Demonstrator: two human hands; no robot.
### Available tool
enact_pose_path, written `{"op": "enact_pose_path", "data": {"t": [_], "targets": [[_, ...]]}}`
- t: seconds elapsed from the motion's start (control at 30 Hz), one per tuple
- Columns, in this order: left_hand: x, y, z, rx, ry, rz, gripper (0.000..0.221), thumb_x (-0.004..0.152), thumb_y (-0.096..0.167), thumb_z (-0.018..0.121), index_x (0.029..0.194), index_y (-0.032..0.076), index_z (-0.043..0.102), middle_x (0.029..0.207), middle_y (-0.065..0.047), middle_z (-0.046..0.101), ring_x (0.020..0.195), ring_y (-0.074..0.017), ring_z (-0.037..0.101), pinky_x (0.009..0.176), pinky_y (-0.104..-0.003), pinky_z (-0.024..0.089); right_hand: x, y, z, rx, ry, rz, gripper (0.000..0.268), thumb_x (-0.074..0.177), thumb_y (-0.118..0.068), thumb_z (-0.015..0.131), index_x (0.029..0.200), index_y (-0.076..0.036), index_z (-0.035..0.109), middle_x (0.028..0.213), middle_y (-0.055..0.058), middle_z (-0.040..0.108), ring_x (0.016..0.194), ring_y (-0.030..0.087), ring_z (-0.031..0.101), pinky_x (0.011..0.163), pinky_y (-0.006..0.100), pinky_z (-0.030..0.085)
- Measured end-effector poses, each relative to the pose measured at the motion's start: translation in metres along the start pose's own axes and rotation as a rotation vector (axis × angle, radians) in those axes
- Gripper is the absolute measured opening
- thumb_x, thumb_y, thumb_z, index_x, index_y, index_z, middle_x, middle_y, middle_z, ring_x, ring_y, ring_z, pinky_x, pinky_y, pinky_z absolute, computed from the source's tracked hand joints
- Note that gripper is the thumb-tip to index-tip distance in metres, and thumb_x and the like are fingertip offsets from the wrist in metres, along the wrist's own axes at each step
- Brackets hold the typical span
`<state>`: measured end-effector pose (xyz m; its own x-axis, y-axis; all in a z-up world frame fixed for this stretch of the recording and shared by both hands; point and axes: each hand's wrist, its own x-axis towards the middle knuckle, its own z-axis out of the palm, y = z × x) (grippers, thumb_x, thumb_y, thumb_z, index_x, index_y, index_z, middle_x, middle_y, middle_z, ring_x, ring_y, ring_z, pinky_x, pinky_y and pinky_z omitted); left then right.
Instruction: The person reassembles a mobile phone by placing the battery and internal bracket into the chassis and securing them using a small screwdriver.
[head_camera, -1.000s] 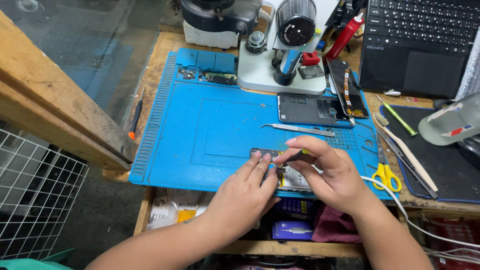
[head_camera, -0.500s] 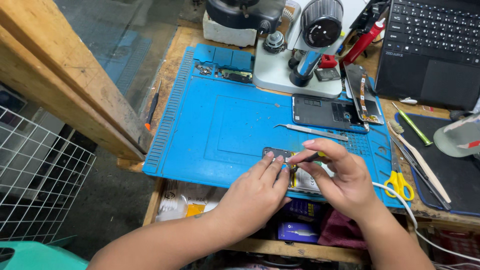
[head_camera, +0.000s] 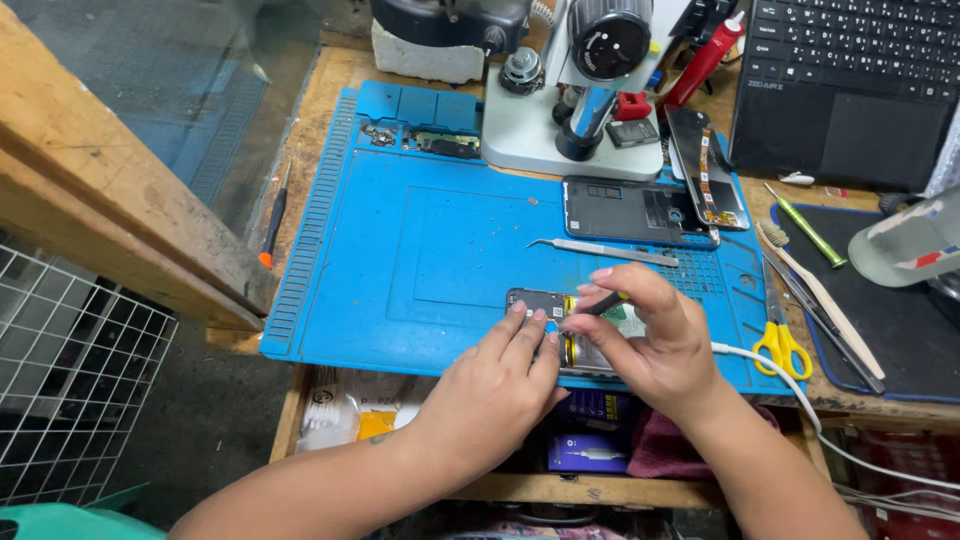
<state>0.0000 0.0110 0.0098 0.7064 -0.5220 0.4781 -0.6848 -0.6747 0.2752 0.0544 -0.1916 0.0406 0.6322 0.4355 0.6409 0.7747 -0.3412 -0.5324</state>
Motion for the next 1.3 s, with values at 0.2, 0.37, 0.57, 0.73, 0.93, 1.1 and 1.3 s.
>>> {"op": "enact_pose_path", "data": {"t": [0.2, 0.37, 0.57, 0.73, 0.93, 1.1, 1.3], "targets": [[-0.001, 0.001, -0.001, 0.005, 0.016, -0.002, 0.052, 0.086, 0.027, 0.074, 0.122, -0.008, 0.063, 0.131, -0.031, 0.062, 0.128, -0.0449, 0.058, 0.093, -0.044, 0.056, 0.003, -0.005, -0.018, 0.050, -0.123, -0.039, 0.052, 0.083, 0.008, 0.067, 0.129, -0.004, 0.048, 0.118, 0.019, 0.067, 0.107, 0.031, 0.066, 0.094, 0.041, 0.054], [0.000, 0.000, 0.000, 0.008, 0.012, 0.007, 0.054, 0.085, 0.027, 0.074, 0.123, -0.009, 0.063, 0.131, -0.031, 0.062, 0.128, -0.0453, 0.058, 0.097, -0.044, 0.055, -0.002, -0.002, -0.017, 0.131, -0.139, 0.119, 0.049, 0.090, 0.002, 0.073, 0.133, -0.007, 0.051, 0.113, 0.010, 0.071, 0.107, 0.021, 0.075, 0.092, 0.034, 0.062], [0.000, 0.000, 0.000, -0.007, 0.009, 0.003, 0.055, 0.084, 0.027, 0.075, 0.124, -0.010, 0.063, 0.131, -0.032, 0.062, 0.127, -0.0465, 0.058, 0.096, -0.045, 0.055, -0.004, 0.006, -0.008, 0.044, -0.061, 0.050, 0.063, 0.084, -0.003, 0.082, 0.135, -0.008, 0.044, 0.119, 0.016, 0.065, 0.102, 0.021, 0.071, 0.089, 0.032, 0.059], [-0.001, 0.000, 0.001, 0.002, 0.007, 0.007, 0.054, 0.084, 0.026, 0.075, 0.122, -0.011, 0.062, 0.130, -0.032, 0.062, 0.127, -0.0468, 0.058, 0.095, -0.045, 0.056, -0.004, -0.004, -0.020, 0.223, -0.208, 0.143, 0.056, 0.092, 0.009, 0.068, 0.140, -0.008, 0.045, 0.115, 0.014, 0.072, 0.105, 0.024, 0.075, 0.092, 0.035, 0.062], [-0.001, -0.001, 0.005, -0.001, 0.020, 0.003, 0.055, 0.083, 0.027, 0.076, 0.121, -0.011, 0.063, 0.130, -0.032, 0.063, 0.126, -0.0474, 0.059, 0.094, -0.046, 0.056, -0.003, -0.003, -0.015, 0.117, -0.155, 0.156, 0.053, 0.090, 0.010, 0.068, 0.135, -0.009, 0.047, 0.107, 0.012, 0.073, 0.102, 0.021, 0.078, 0.088, 0.032, 0.063], [-0.001, -0.001, 0.005, -0.003, 0.038, 0.009, 0.057, 0.081, 0.028, 0.077, 0.120, -0.012, 0.063, 0.129, -0.033, 0.063, 0.126, -0.0482, 0.059, 0.096, -0.046, 0.056, 0.009, -0.005, -0.017, 0.194, -0.029, 0.185, 0.056, 0.090, 0.010, 0.068, 0.137, -0.007, 0.043, 0.114, 0.015, 0.060, 0.104, 0.022, 0.074, 0.085, 0.031, 0.063], [-0.002, -0.001, 0.006, -0.003, 0.041, 0.002, 0.055, 0.080, 0.027, 0.077, 0.118, -0.012, 0.064, 0.128, -0.033, 0.063, 0.126, -0.0481, 0.060, 0.095, -0.046, 0.056, 0.040, 0.004, 0.001, 0.209, -0.071, 0.306, 0.058, 0.095, 0.009, 0.066, 0.141, -0.006, 0.035, 0.112, 0.017, 0.074, 0.103, 0.019, 0.073, 0.090, 0.031, 0.060]]}}
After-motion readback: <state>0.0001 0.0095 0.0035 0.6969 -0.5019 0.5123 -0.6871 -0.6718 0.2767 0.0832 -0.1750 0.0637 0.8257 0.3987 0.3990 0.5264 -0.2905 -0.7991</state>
